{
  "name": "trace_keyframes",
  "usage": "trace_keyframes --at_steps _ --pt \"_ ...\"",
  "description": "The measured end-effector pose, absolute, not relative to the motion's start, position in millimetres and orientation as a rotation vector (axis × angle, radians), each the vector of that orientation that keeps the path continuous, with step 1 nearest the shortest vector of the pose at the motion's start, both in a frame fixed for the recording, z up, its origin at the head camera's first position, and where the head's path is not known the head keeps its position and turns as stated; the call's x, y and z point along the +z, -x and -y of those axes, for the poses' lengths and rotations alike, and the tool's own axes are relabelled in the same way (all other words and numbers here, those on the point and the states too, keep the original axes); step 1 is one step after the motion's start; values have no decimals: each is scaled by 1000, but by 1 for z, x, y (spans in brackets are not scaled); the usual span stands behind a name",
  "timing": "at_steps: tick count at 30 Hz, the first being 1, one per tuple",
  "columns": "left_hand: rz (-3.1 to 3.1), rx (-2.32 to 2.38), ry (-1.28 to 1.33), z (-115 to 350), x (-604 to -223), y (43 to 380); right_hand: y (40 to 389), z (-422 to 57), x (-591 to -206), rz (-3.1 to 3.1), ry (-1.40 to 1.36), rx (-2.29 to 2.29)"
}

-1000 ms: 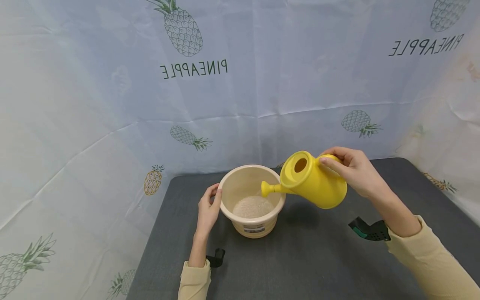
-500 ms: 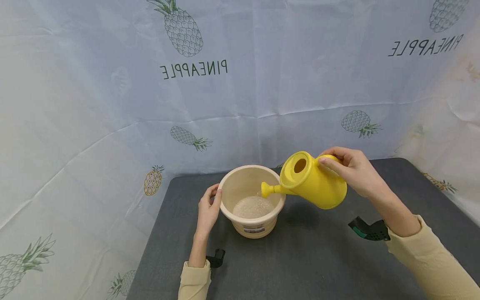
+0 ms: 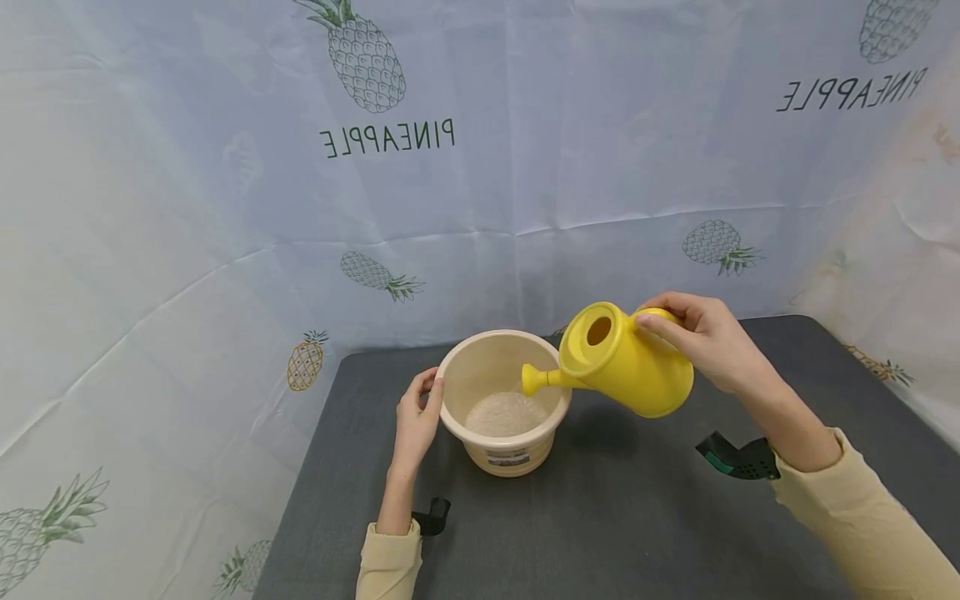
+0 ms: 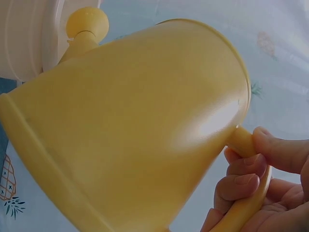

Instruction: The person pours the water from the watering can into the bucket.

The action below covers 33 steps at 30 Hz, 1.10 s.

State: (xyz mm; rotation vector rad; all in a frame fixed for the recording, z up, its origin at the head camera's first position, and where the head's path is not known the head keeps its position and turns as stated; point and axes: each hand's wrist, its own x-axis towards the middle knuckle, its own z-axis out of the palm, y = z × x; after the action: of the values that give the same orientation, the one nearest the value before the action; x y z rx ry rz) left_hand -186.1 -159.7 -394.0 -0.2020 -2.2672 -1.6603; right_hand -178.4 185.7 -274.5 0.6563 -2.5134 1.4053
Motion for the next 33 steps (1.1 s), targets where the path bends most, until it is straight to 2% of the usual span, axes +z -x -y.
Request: trace_keyframes --at_steps 33 --pt "2279 -1629 186 159 -393 186 180 -186 -273 2550 -612 1347"
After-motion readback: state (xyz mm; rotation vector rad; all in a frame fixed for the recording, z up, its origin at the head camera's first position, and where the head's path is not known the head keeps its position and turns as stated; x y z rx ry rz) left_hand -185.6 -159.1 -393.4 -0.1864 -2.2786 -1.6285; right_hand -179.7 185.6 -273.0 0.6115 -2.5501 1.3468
